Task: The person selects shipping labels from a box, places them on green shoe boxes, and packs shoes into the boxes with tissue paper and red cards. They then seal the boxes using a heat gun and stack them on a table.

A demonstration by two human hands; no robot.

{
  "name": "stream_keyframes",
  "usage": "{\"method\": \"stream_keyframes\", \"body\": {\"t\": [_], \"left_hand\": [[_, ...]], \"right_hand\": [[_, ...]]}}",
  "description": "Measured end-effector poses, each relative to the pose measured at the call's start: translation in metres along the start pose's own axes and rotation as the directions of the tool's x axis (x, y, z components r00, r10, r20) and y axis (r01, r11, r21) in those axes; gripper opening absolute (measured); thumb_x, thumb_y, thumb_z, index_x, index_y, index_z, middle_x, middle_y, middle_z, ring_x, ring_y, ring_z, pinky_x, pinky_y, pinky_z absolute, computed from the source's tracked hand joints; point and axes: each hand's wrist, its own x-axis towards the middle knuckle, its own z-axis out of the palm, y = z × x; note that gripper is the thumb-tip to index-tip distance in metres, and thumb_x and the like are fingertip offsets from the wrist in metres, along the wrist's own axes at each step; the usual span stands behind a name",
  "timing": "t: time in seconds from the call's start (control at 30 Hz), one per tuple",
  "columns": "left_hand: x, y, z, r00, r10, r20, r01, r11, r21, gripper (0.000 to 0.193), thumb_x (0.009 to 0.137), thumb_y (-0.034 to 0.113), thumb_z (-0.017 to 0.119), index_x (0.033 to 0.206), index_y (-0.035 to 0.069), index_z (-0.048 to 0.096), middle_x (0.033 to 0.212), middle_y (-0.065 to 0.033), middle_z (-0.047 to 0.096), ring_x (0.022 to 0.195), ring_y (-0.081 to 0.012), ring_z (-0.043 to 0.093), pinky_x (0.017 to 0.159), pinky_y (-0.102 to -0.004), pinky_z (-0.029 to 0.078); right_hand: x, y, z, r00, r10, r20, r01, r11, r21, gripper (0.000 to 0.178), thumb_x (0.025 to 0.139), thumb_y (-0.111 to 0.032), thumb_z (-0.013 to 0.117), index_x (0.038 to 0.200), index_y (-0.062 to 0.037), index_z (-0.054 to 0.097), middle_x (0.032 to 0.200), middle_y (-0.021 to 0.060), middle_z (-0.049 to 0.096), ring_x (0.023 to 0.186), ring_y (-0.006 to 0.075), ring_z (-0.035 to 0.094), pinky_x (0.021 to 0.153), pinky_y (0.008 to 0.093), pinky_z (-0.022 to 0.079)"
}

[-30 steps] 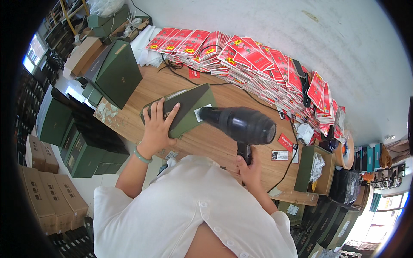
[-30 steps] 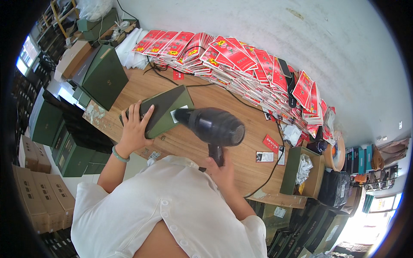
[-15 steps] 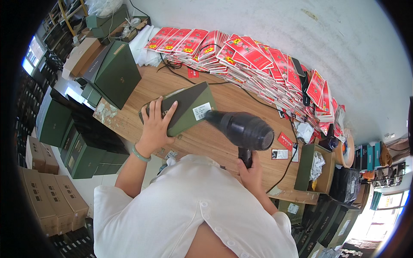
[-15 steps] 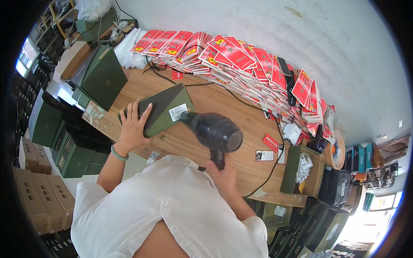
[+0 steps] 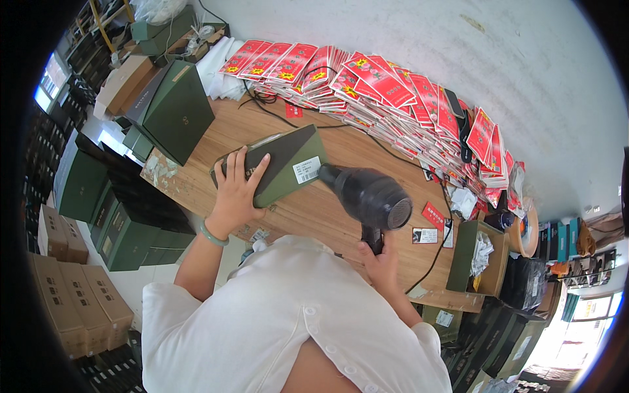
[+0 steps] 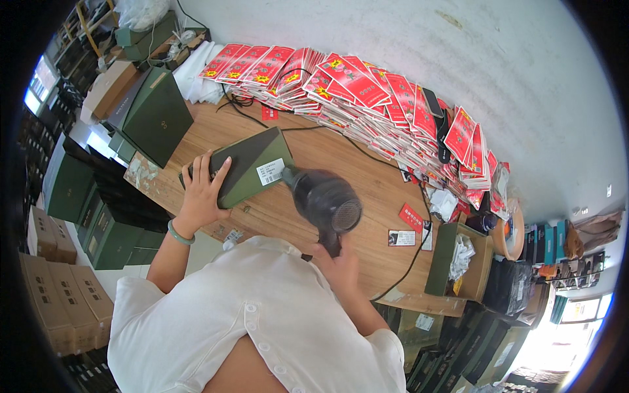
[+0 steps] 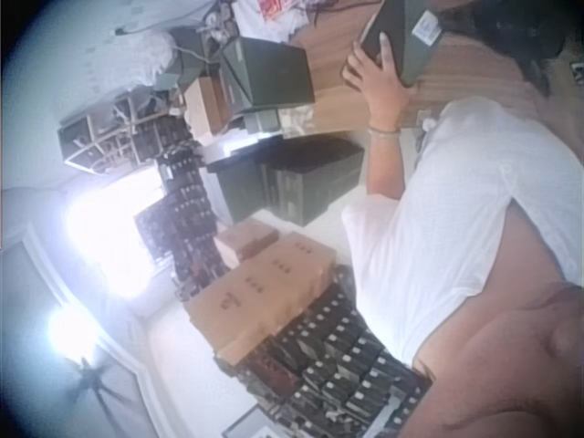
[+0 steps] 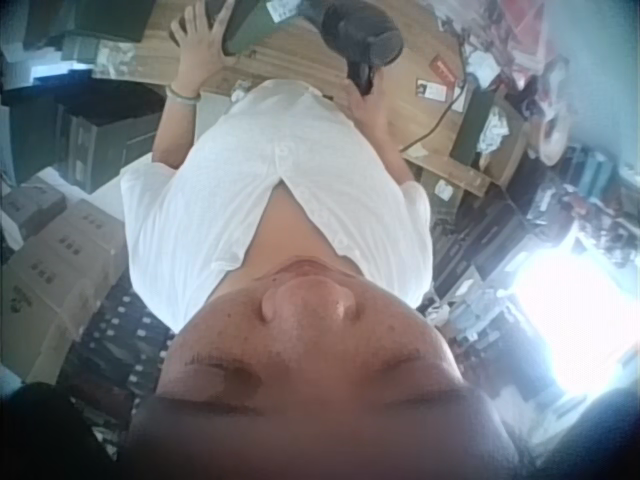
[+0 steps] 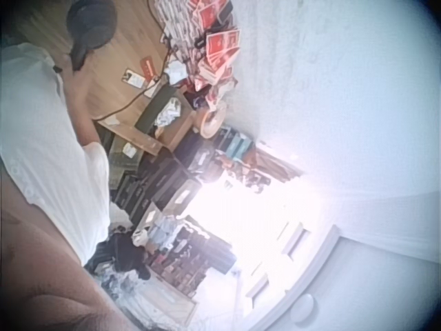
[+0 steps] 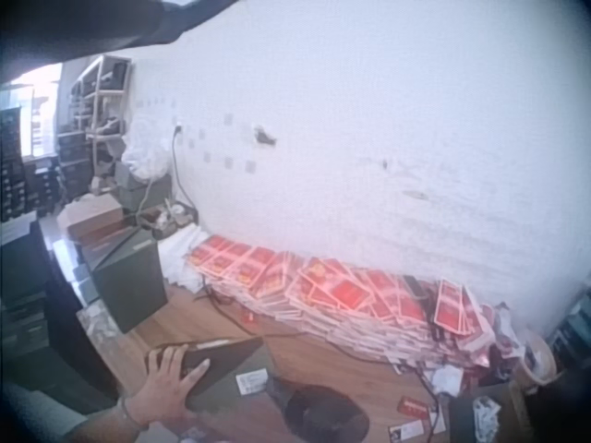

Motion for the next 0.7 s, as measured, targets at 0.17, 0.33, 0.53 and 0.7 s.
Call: {"method": "stream_keyframes", "body": {"t": [0.17,0.33,0.53,0.7], "left_hand": [[0.001,0.001,-0.001,1.0,0.002,-0.002,-0.002,1.0,0.006,0.122,0.041,0.035,0.085,0.151,0.021,0.035,0.143,-0.0264,0.032,0.129,-0.0403,0.032,0.106,-0.0584,0.022],[0.002,0.001,-0.001,1.0,0.003,0.003,-0.003,1.0,0.003,0.122,0.041,0.035,0.085,0.151,0.021,0.035,0.143,-0.0264,0.032,0.129,-0.04,0.032,0.106,-0.0586,0.021],[0.0,0.001,0.0,1.0,0.008,-0.006,-0.008,1.0,0.0,0.12,0.043,0.034,0.085,0.151,0.021,0.034,0.144,-0.027,0.031,0.13,-0.0402,0.032,0.106,-0.0586,0.022],[0.001,0.0,-0.001,1.0,0.016,-0.003,-0.016,1.0,-0.005,0.121,0.043,0.034,0.085,0.151,0.021,0.033,0.144,-0.0272,0.031,0.13,-0.0403,0.032,0.105,-0.0587,0.022]], "right_hand": [[0.016,0.024,0.007,0.916,-0.387,-0.105,0.373,0.919,-0.129,0.047,0.093,-0.021,0.066,0.131,-0.0024,0.045,0.081,0.0034,0.057,0.059,0.0075,0.052,0.049,0.0243,0.045],[0.018,0.013,0.007,0.985,-0.166,-0.05,0.166,0.986,-0.007,0.049,0.092,-0.022,0.067,0.131,-0.0015,0.045,0.082,0.0034,0.057,0.06,0.0081,0.052,0.051,0.0244,0.046],[0.029,0.016,0.01,0.961,-0.27,-0.054,0.268,0.963,-0.037,0.051,0.092,-0.024,0.068,0.131,-0.0004,0.045,0.082,0.0029,0.056,0.059,0.0078,0.052,0.051,0.0244,0.046],[0.026,0.006,0.01,0.994,-0.105,-0.012,0.105,0.994,0.032,0.055,0.092,-0.024,0.069,0.134,-0.0002,0.043,0.083,0.0026,0.054,0.061,0.0079,0.052,0.051,0.0245,0.045]]}}
